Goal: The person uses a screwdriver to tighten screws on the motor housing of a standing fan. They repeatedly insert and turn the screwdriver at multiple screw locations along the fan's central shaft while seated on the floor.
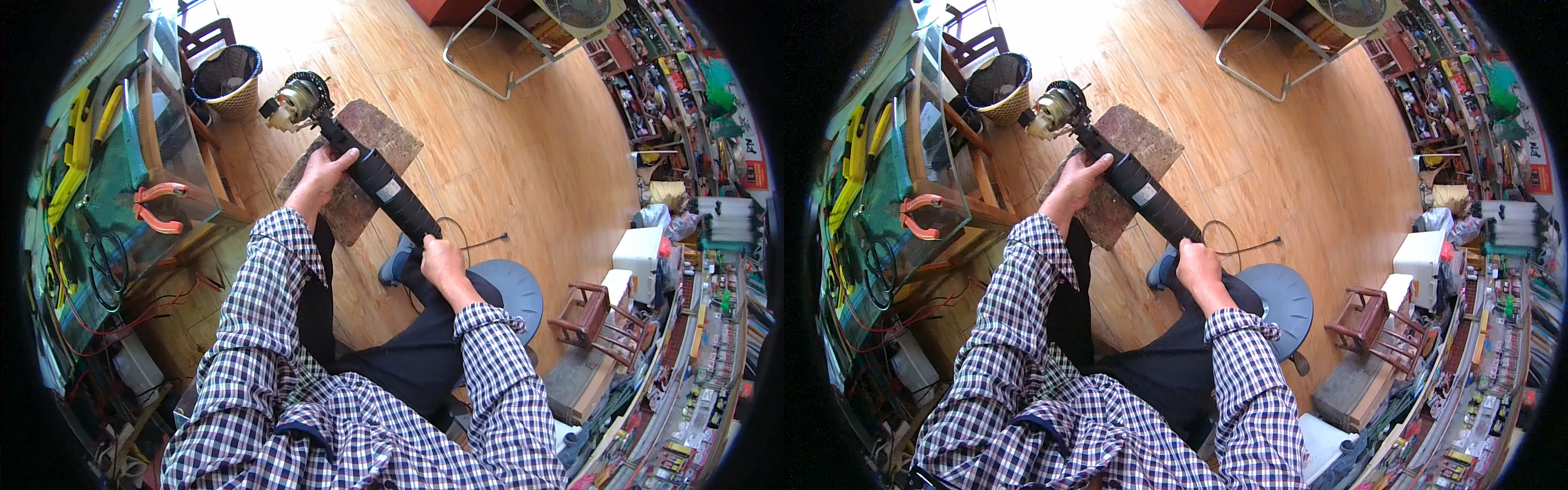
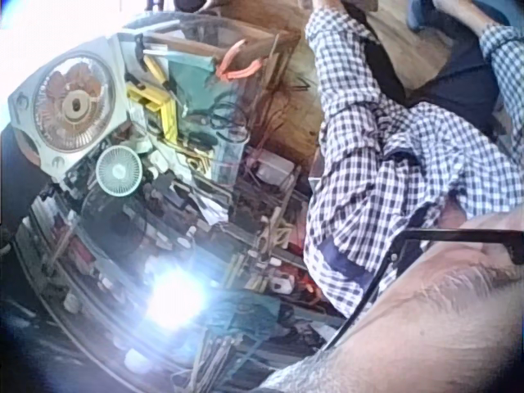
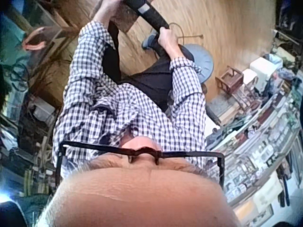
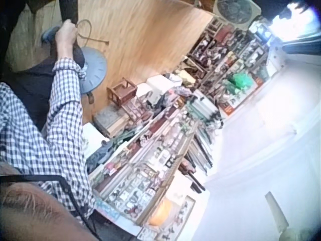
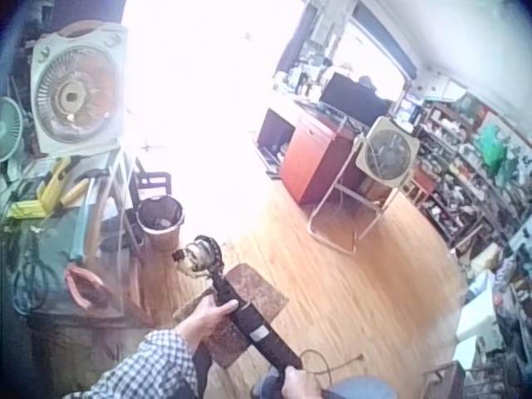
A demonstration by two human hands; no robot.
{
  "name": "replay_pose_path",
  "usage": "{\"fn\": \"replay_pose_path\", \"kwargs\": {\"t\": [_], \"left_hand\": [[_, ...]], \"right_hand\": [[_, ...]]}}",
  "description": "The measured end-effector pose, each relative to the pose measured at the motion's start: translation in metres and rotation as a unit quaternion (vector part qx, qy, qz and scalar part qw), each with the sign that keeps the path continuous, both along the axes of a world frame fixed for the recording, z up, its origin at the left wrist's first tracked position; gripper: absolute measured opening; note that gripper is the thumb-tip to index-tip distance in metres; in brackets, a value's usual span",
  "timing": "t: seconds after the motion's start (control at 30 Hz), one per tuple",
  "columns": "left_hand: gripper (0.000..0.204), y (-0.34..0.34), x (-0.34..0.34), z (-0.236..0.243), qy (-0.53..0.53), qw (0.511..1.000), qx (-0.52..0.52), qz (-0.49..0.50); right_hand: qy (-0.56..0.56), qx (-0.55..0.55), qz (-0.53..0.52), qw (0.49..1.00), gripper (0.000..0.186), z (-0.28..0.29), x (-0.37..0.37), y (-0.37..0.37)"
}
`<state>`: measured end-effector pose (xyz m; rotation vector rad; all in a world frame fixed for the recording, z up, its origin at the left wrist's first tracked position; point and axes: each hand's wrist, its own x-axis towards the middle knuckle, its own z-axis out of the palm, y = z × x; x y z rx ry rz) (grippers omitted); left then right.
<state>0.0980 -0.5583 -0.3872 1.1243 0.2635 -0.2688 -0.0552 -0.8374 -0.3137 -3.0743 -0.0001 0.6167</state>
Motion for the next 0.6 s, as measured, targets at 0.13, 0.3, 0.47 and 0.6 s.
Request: {"fn": "replay_pose_path", "kwargs": {"t": [0.13, 0.3, 0.47, 0.6], "left_hand": [[0.047, 0.001, 0.002, -0.010, -0.007, 1.000, -0.009, -0.010], [0.046, 0.003, 0.005, -0.016, -0.001, 1.000, 0.015, -0.017], [0.047, 0.006, 0.007, -0.019, -0.010, 0.999, 0.020, -0.023], [0.049, 0.004, 0.004, -0.008, 0.002, 0.999, 0.015, -0.033]], "right_hand": [[-0.001, 0.161, -0.283, 0.945, 0.013, -0.026, 0.001, -0.009], [0.020, 0.208, -0.383, 0.900, 0.015, -0.033, 0.003, -0.013], [-0.048, -0.011, 0.029, 0.998, 0.012, -0.008, -0.009, 0.010], [-0.020, -0.070, 0.151, 0.986, 0.011, -0.009, -0.012, 0.005]]}}
